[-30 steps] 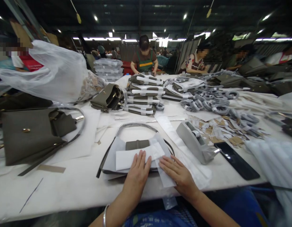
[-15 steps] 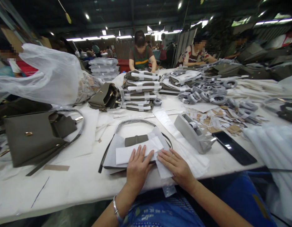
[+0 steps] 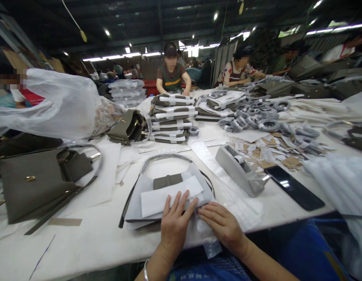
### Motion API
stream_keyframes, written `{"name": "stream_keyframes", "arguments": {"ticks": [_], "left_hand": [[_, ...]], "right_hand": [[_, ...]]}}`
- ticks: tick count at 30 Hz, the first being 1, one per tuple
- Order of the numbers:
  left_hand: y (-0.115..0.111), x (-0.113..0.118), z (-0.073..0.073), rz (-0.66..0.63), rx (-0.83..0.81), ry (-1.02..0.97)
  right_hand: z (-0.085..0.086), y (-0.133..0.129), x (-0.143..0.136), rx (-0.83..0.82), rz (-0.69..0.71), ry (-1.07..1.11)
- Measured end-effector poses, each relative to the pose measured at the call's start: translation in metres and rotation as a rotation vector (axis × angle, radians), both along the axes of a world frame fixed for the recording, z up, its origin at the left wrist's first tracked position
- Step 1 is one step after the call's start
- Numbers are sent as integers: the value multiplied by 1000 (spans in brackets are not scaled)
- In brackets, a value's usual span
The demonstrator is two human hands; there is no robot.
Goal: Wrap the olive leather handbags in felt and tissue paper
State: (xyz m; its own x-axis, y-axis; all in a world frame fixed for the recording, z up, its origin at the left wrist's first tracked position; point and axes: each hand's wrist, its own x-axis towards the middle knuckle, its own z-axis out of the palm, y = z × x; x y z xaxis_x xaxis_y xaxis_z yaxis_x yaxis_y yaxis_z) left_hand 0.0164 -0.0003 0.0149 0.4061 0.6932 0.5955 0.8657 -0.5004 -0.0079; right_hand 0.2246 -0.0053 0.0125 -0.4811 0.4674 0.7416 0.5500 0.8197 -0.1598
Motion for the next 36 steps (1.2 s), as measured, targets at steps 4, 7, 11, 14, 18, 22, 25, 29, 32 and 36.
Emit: {"name": "stream_keyframes", "arguments": {"ticks": [4, 7, 11, 14, 18, 22, 25, 29, 32, 36], "left_hand": [[0, -1, -3, -16, 14, -39], [1, -1, -5, -25, 27, -58], [4, 0, -5, -14, 87, -57], [5, 1, -7, -7, 97, -112], [7, 2, -9, -5, 127, -139], [7, 2, -9, 12, 130, -116], [7, 1, -9, 3, 126, -117], [3, -1, -8, -13, 59, -130], [1, -2, -5, -27, -7, -94], [1, -5, 0, -50, -33, -27]], "right_hand": [[20, -3, 6, -110, 86, -62], [48, 16, 2, -211, 105, -39], [65, 78, -26, -274, -26, -159], [56, 119, -48, -399, -59, -449], [44, 131, -63, -447, -133, -528], [44, 129, -67, -455, -184, -523], [47, 133, -59, -486, -89, -537], [46, 111, -21, -505, -1, -374], [36, 57, 19, -369, 1, -120], [13, -23, 54, -236, 44, -234]]}}
